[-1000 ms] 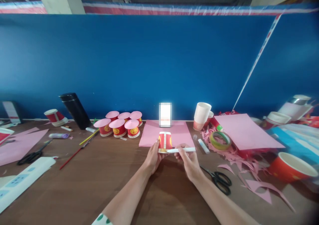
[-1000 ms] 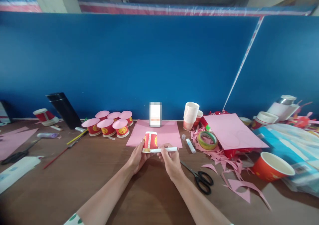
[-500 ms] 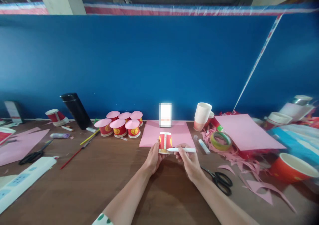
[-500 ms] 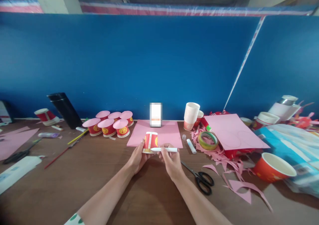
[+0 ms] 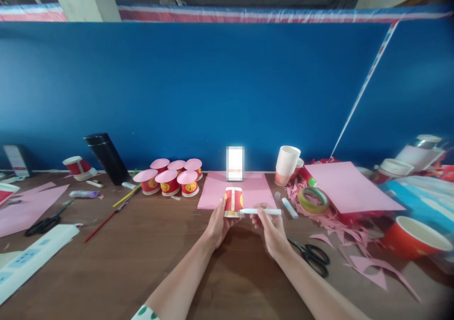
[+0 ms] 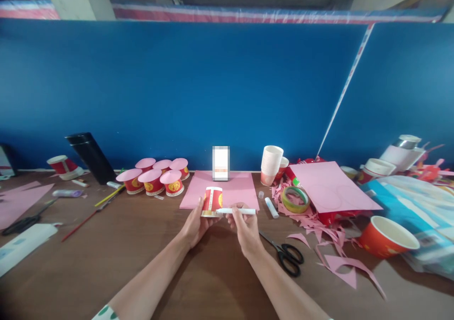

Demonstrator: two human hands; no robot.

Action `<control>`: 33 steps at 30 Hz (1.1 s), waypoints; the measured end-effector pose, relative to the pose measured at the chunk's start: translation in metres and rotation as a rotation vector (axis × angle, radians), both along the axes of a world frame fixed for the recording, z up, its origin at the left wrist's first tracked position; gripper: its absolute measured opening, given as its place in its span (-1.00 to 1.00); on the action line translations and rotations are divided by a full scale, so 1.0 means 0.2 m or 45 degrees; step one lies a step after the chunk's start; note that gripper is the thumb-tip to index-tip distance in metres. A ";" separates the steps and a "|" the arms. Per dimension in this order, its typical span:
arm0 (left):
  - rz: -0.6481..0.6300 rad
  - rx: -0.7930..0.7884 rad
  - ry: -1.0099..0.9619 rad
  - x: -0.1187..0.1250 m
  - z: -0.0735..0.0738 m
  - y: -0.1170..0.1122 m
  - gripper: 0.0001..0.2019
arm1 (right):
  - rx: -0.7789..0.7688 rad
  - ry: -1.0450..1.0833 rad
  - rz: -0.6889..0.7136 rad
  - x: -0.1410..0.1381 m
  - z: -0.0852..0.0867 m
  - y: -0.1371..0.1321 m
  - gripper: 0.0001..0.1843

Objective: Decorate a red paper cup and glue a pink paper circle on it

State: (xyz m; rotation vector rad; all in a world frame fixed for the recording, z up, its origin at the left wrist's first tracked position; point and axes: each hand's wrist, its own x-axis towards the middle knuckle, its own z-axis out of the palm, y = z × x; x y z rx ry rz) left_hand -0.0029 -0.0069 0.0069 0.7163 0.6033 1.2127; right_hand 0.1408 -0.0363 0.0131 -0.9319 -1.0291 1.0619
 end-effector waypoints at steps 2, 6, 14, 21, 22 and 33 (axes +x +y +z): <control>0.005 -0.003 -0.002 0.00 0.00 0.00 -0.54 | -0.019 -0.018 0.012 0.00 0.00 0.00 -0.68; 0.024 -0.006 -0.023 0.01 -0.01 0.00 -0.57 | -0.090 -0.034 0.040 0.00 -0.01 0.00 -0.67; -0.001 0.005 0.010 0.01 0.01 0.00 -0.57 | -0.044 0.005 0.040 -0.01 0.00 -0.01 -0.69; 0.018 0.006 -0.020 0.01 0.02 0.00 -0.58 | -0.066 -0.013 0.075 0.00 0.00 0.00 -0.70; 0.017 0.004 -0.015 0.01 0.01 0.00 -0.59 | -0.057 -0.014 0.071 0.00 0.00 0.00 -0.70; 0.021 0.013 -0.003 0.02 0.03 -0.01 -0.62 | -0.024 -0.019 0.080 0.00 -0.01 -0.01 -0.72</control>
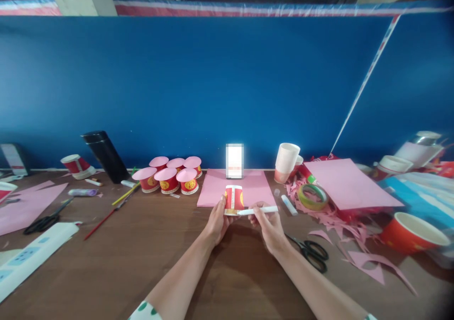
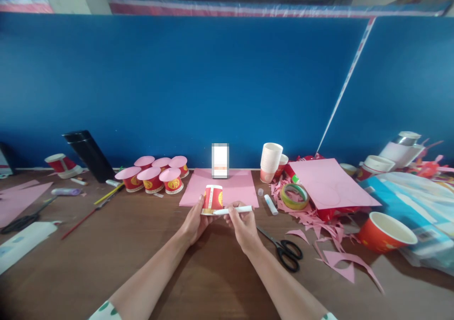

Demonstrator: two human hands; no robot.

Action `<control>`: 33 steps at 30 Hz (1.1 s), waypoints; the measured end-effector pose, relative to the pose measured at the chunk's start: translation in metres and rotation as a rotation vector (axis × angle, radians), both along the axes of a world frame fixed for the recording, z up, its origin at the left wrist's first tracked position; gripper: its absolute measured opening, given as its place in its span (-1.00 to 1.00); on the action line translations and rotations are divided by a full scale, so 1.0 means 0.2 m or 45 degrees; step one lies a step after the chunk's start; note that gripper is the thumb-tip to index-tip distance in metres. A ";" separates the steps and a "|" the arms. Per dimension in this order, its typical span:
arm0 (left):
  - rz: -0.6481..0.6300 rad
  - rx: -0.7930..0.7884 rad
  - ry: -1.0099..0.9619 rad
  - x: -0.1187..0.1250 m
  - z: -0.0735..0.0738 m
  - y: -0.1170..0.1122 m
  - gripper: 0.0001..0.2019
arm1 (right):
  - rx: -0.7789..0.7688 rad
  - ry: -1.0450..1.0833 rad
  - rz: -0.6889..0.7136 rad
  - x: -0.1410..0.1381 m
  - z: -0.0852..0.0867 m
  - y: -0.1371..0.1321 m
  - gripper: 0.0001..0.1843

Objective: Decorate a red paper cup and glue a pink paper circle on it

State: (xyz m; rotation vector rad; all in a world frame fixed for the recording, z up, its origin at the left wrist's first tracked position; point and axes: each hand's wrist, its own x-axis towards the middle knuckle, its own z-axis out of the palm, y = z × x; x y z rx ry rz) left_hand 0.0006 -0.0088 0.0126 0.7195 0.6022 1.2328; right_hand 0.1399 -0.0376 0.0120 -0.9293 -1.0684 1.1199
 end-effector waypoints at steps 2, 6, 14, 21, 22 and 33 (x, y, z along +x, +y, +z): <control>-0.006 -0.001 0.014 0.00 0.00 0.00 -0.61 | 0.022 -0.008 -0.016 0.00 0.00 0.00 -0.72; -0.009 0.019 0.009 0.00 -0.01 0.00 -0.61 | 0.017 -0.024 -0.018 0.00 0.00 0.00 -0.72; -0.008 0.014 0.005 0.00 -0.01 0.00 -0.61 | 0.024 -0.008 -0.022 0.00 0.00 0.01 -0.72; -0.001 0.007 -0.027 0.00 -0.03 0.01 -0.60 | 0.025 -0.020 -0.004 0.00 -0.01 0.00 -0.74; 0.002 -0.002 -0.020 0.00 -0.03 0.01 -0.58 | 0.033 -0.009 -0.022 0.00 0.00 0.00 -0.74; 0.003 -0.025 0.003 -0.01 -0.03 0.01 -0.61 | 0.016 0.014 -0.082 0.00 0.00 0.01 -0.75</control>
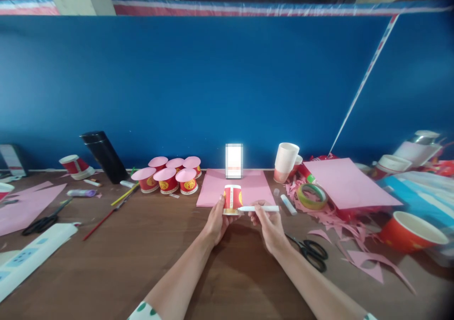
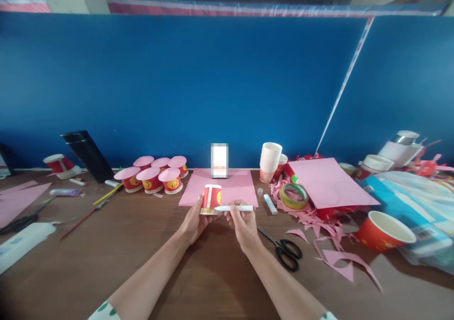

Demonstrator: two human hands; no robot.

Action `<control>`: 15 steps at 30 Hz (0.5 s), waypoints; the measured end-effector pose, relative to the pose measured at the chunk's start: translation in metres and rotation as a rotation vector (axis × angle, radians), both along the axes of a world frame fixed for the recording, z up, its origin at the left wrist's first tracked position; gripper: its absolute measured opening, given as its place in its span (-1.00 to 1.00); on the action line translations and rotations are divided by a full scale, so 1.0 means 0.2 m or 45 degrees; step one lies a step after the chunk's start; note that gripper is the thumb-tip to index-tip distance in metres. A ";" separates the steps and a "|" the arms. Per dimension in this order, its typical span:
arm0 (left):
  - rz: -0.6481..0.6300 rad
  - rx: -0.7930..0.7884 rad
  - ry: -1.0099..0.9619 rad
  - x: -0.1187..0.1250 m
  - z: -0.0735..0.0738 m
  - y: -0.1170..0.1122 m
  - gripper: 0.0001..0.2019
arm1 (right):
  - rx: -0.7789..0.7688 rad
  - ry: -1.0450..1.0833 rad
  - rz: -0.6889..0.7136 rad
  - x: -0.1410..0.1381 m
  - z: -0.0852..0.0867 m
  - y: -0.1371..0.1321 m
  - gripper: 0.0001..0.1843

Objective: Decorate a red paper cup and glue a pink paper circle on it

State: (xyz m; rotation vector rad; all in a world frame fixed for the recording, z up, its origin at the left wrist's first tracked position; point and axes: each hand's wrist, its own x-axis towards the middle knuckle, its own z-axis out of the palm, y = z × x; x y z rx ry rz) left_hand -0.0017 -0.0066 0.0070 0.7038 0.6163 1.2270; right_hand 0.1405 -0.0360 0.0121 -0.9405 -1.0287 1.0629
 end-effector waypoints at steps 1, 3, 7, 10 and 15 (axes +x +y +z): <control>0.002 -0.003 -0.003 0.00 0.00 0.00 -0.61 | -0.006 -0.003 0.010 0.00 -0.01 0.00 -0.75; 0.008 -0.006 -0.016 0.00 0.00 0.00 -0.61 | -0.011 -0.009 0.045 0.00 -0.01 0.00 -0.75; 0.008 -0.026 -0.034 0.00 0.00 0.00 -0.60 | -0.007 0.023 0.063 0.00 -0.01 0.00 -0.74; 0.007 -0.035 -0.019 0.00 0.01 0.00 -0.58 | -0.007 0.066 0.020 0.00 0.00 0.00 -0.75; 0.009 -0.027 -0.015 0.00 0.00 0.01 -0.59 | -0.063 0.044 0.018 0.00 0.00 0.00 -0.72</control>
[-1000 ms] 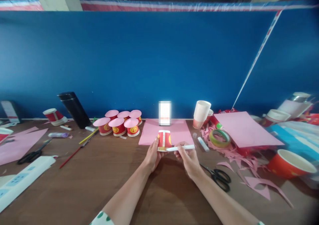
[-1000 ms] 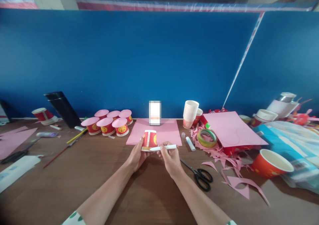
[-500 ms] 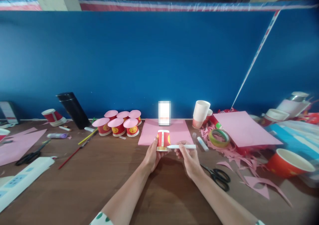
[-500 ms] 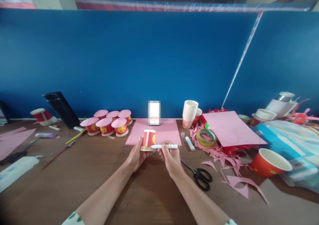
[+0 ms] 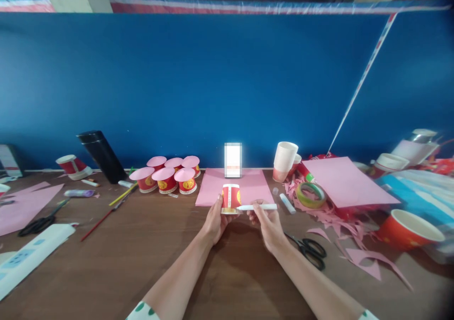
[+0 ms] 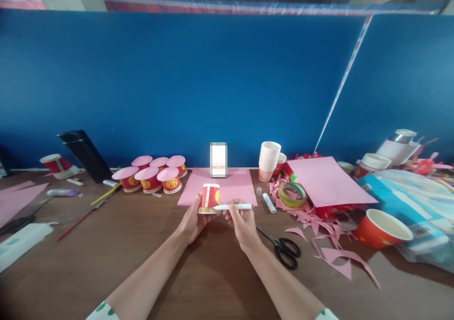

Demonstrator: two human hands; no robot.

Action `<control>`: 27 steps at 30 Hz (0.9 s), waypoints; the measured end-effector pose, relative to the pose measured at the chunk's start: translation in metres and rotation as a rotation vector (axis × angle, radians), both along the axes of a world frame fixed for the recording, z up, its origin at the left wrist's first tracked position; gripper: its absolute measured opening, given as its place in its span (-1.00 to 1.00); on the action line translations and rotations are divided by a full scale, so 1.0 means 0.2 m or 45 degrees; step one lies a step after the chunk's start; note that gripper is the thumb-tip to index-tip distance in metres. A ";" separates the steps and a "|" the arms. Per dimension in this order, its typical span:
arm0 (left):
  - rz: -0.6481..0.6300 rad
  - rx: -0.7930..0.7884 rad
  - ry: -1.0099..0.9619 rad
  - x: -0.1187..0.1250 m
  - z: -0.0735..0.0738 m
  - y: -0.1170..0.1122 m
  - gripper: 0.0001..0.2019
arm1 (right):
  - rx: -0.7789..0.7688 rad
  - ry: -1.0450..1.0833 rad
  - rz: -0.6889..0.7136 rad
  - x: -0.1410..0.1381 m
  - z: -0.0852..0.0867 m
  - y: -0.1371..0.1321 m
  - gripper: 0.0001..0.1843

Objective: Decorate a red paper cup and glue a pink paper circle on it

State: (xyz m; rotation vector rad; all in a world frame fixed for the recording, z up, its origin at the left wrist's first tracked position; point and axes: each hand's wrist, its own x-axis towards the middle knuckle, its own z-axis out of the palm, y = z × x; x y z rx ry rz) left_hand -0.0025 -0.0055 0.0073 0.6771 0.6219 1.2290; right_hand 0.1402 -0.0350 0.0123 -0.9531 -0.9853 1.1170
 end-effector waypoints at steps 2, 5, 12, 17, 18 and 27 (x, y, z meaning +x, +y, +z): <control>-0.003 -0.009 -0.008 0.00 0.00 0.00 -0.59 | -0.016 0.003 0.023 0.00 0.00 0.00 -0.71; 0.002 -0.029 -0.010 0.00 0.01 0.00 -0.61 | -0.012 0.033 0.031 0.00 0.00 0.00 -0.71; 0.002 0.000 -0.011 0.00 0.01 -0.01 -0.61 | -0.028 0.054 0.008 0.00 0.01 0.00 -0.72; 0.011 -0.024 0.001 0.00 0.01 -0.01 -0.62 | -0.067 0.030 0.043 0.00 0.02 -0.01 -0.68; 0.015 -0.029 0.004 0.00 0.01 -0.01 -0.62 | -0.068 0.035 0.051 0.01 0.02 0.00 -0.68; -0.006 -0.024 0.004 -0.01 0.00 0.00 -0.61 | -0.044 0.117 0.033 0.00 0.00 0.00 -0.73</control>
